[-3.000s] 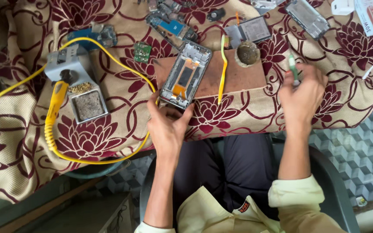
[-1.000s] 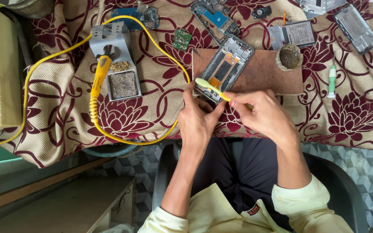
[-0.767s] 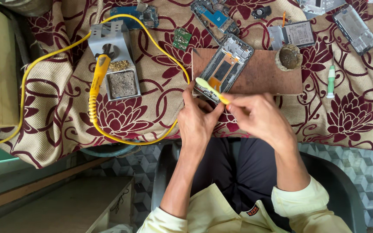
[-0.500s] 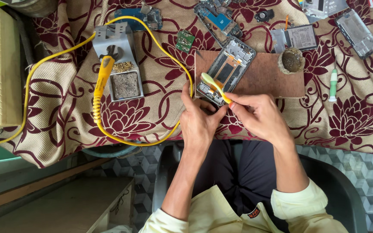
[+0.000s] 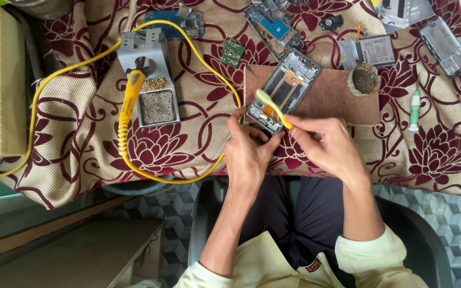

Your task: The person scrubs the interior of a disassembled mobile phone casing using a yellow toothbrush, then switches to a green toothbrush to continue cleaning the same area. The person holds the casing with one hand and scrubs with the other.

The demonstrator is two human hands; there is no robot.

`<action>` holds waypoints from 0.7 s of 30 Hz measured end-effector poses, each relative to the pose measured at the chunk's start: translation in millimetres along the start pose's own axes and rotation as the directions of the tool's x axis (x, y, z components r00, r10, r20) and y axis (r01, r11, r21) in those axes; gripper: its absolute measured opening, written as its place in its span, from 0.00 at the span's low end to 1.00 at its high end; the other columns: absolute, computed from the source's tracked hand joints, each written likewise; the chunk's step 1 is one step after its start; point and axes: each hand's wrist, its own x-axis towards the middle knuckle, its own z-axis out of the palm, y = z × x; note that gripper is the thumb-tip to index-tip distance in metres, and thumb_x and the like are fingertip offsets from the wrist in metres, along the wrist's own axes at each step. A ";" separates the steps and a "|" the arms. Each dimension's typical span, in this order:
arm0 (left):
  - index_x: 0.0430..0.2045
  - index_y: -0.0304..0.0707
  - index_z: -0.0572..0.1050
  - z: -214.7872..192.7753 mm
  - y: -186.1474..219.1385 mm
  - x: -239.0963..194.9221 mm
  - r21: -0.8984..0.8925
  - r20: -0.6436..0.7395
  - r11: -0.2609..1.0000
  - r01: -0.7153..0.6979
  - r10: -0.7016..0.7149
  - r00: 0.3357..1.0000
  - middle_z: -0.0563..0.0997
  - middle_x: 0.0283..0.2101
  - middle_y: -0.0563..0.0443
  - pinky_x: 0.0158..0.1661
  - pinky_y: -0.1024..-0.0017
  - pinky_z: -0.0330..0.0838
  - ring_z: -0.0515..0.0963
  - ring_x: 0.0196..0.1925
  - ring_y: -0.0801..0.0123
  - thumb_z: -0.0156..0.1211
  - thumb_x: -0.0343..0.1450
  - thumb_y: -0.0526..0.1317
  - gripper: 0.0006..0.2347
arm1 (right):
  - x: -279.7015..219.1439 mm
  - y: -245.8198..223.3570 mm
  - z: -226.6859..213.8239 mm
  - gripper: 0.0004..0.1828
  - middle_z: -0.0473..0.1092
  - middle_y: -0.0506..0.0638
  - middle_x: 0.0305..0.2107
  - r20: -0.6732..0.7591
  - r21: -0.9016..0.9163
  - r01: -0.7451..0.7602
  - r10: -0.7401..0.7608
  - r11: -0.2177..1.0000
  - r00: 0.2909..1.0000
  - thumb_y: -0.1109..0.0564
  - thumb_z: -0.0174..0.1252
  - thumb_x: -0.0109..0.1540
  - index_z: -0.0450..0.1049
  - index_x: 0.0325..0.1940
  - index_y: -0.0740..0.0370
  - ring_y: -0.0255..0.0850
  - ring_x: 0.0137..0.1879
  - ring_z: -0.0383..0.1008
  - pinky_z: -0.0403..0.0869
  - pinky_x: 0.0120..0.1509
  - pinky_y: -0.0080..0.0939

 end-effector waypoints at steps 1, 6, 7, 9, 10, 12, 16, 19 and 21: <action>0.59 0.27 0.59 -0.5 0.0 -0.3 -0.003 -0.003 1.000 -0.012 0.012 1.000 0.82 0.24 0.50 0.27 0.67 0.77 0.84 0.23 0.62 0.78 0.59 0.40 0.37 | 1.5 0.2 -0.8 0.18 0.77 0.47 0.30 0.057 0.034 -0.063 0.061 0.997 0.997 0.63 0.59 0.64 0.78 0.58 0.61 0.22 0.30 0.66 0.69 0.32 0.29; 0.61 0.28 0.59 1.1 -0.7 -2.1 0.024 -0.019 0.999 -0.041 0.042 0.999 0.81 0.22 0.51 0.24 0.68 0.77 0.83 0.20 0.63 0.78 0.60 0.42 0.38 | 9.0 -3.3 -4.1 0.18 0.77 0.48 0.21 -0.031 -0.108 -0.229 0.227 0.967 0.974 0.62 0.59 0.62 0.80 0.56 0.58 0.28 0.21 0.63 0.61 0.23 0.35; 0.61 0.28 0.60 2.3 -0.9 -3.4 0.026 -0.027 0.999 -0.044 0.044 0.999 0.81 0.22 0.51 0.23 0.68 0.76 0.82 0.20 0.64 0.78 0.61 0.42 0.38 | 9.7 -5.0 -5.8 0.18 0.76 0.47 0.21 -0.041 -0.107 -0.210 0.207 0.972 0.978 0.62 0.59 0.62 0.79 0.57 0.58 0.27 0.21 0.62 0.62 0.23 0.35; 0.63 0.29 0.61 3.4 -1.3 -3.8 0.039 -0.025 0.999 -0.034 0.035 0.999 0.81 0.21 0.52 0.22 0.69 0.76 0.82 0.19 0.65 0.77 0.61 0.43 0.38 | 12.8 -8.8 -9.4 0.18 0.75 0.46 0.20 -0.062 -0.106 -0.168 0.162 0.980 0.985 0.62 0.58 0.63 0.79 0.58 0.59 0.26 0.22 0.62 0.63 0.23 0.34; 0.64 0.29 0.61 3.3 -1.3 -3.8 0.050 -0.016 0.999 -0.019 0.020 1.000 0.81 0.21 0.52 0.22 0.70 0.76 0.82 0.19 0.66 0.77 0.61 0.44 0.38 | 14.2 -10.8 -12.0 0.19 0.74 0.47 0.20 0.018 -0.096 -0.138 0.141 0.986 0.990 0.62 0.60 0.62 0.79 0.57 0.59 0.26 0.22 0.62 0.63 0.23 0.34; 0.65 0.29 0.61 3.3 -1.4 -3.6 0.068 -0.015 0.998 -0.006 0.007 1.000 0.81 0.21 0.53 0.21 0.70 0.75 0.82 0.18 0.67 0.77 0.61 0.45 0.40 | 16.5 -13.1 -16.0 0.19 0.73 0.50 0.19 0.179 -0.071 -0.083 0.095 0.994 0.979 0.61 0.62 0.61 0.80 0.57 0.57 0.25 0.23 0.61 0.63 0.23 0.35; 0.65 0.27 0.62 3.7 -1.2 -5.6 0.083 -0.049 0.996 -0.022 0.026 0.998 0.81 0.19 0.54 0.21 0.71 0.74 0.81 0.16 0.69 0.78 0.60 0.48 0.41 | 16.4 -6.8 -19.5 0.17 0.74 0.53 0.17 0.038 -0.198 -0.207 0.219 0.958 0.975 0.60 0.60 0.63 0.80 0.56 0.55 0.28 0.20 0.63 0.62 0.23 0.38; 0.64 0.27 0.65 5.7 -0.3 -6.0 0.097 -0.060 0.995 -0.022 0.028 0.998 0.81 0.19 0.54 0.20 0.71 0.74 0.81 0.16 0.69 0.77 0.61 0.49 0.39 | 16.5 0.1 -23.0 0.17 0.77 0.51 0.20 0.088 -0.142 -0.112 0.126 0.983 0.988 0.59 0.59 0.63 0.80 0.56 0.56 0.27 0.21 0.65 0.65 0.24 0.36; 0.65 0.26 0.64 5.1 1.0 -6.4 0.106 -0.074 0.994 -0.028 0.036 0.997 0.81 0.19 0.53 0.20 0.71 0.74 0.81 0.16 0.69 0.77 0.62 0.48 0.39 | 21.0 -0.1 -24.4 0.18 0.79 0.49 0.23 0.151 -0.028 0.042 -0.037 0.999 0.988 0.59 0.60 0.62 0.79 0.57 0.58 0.25 0.24 0.68 0.69 0.26 0.33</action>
